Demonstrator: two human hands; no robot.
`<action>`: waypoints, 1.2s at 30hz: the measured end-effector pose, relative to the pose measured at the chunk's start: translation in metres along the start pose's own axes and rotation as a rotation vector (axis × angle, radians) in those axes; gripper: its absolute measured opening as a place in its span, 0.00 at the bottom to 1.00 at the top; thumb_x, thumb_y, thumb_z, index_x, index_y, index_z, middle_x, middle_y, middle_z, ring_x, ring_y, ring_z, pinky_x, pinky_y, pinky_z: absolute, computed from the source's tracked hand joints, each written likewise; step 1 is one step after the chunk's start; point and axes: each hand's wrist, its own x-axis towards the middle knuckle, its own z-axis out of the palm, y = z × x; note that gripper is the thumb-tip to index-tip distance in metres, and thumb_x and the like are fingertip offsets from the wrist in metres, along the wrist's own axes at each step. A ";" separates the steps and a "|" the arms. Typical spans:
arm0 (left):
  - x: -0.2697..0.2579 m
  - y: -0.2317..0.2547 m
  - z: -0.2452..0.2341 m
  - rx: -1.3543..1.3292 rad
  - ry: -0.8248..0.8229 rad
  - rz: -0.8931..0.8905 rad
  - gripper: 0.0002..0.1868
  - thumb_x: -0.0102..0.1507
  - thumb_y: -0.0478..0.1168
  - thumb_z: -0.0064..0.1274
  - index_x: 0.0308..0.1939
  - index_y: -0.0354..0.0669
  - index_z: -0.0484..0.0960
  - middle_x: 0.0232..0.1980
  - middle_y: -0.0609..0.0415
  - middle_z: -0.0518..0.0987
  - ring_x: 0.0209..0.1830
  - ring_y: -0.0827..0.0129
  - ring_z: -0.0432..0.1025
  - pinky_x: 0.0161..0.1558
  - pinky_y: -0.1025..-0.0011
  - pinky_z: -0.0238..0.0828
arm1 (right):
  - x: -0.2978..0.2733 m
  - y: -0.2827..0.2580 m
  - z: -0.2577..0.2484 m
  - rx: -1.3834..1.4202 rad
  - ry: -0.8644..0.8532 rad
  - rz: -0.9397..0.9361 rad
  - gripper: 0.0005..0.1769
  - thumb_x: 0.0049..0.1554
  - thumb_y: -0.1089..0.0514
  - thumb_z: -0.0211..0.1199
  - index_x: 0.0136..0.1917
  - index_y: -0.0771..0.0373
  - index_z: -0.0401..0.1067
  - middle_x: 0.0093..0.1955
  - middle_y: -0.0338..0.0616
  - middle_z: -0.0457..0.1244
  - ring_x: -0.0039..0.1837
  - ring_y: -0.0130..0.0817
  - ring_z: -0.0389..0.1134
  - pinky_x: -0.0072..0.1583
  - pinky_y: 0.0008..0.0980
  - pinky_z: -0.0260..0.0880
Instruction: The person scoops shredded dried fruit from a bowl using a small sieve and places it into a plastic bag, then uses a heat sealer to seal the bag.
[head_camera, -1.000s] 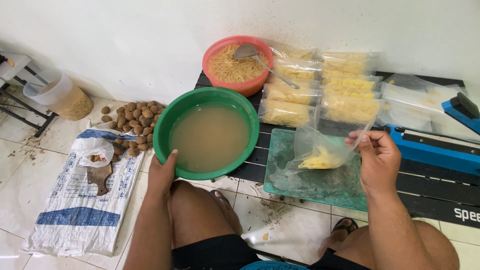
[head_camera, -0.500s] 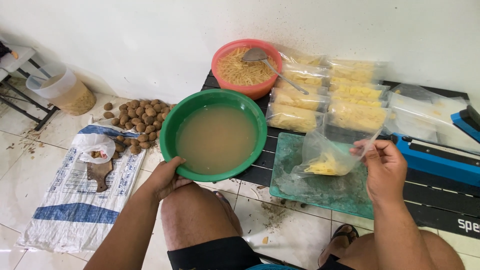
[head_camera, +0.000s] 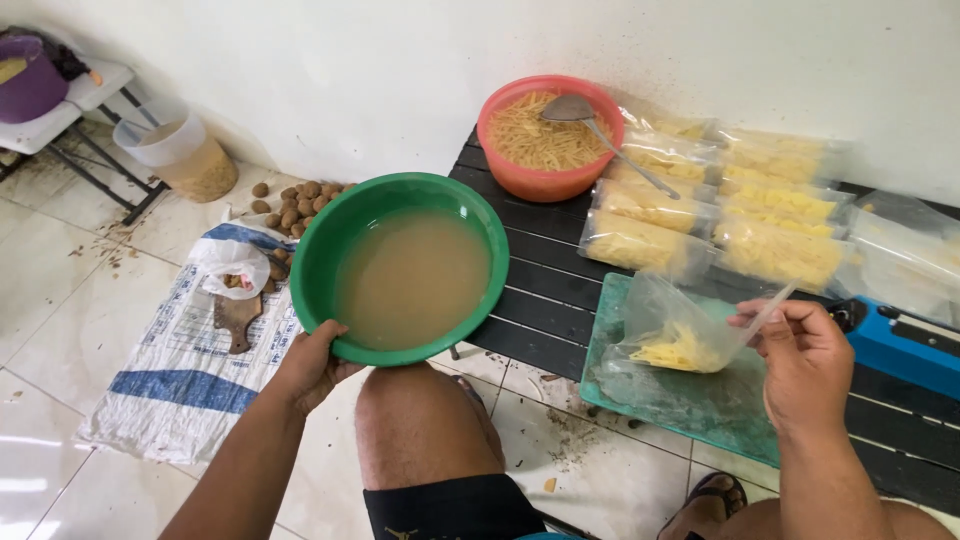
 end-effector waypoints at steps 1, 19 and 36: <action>-0.002 -0.002 -0.004 -0.006 0.012 -0.001 0.23 0.66 0.36 0.43 0.60 0.17 0.69 0.46 0.30 0.78 0.39 0.53 0.76 0.42 0.65 0.79 | -0.001 -0.002 0.004 0.002 -0.013 0.004 0.07 0.71 0.61 0.54 0.59 0.66 0.63 0.60 0.53 0.65 0.57 0.39 0.70 0.59 0.31 0.70; 0.054 -0.074 -0.143 -0.418 0.331 0.178 0.26 0.64 0.36 0.39 0.62 0.15 0.61 0.51 0.29 0.78 0.44 0.48 0.81 0.46 0.73 0.84 | -0.013 -0.003 0.025 -0.128 -0.146 -0.029 0.08 0.76 0.63 0.49 0.61 0.73 0.59 0.63 0.62 0.62 0.59 0.46 0.68 0.59 0.34 0.67; 0.110 -0.249 -0.165 -0.750 0.746 0.167 0.24 0.64 0.38 0.42 0.63 0.28 0.66 0.56 0.43 0.77 0.47 0.63 0.79 0.54 0.72 0.86 | 0.041 0.113 -0.079 -0.179 -0.064 0.379 0.13 0.71 0.55 0.50 0.68 0.48 0.62 0.59 0.28 0.58 0.59 0.20 0.61 0.68 0.24 0.65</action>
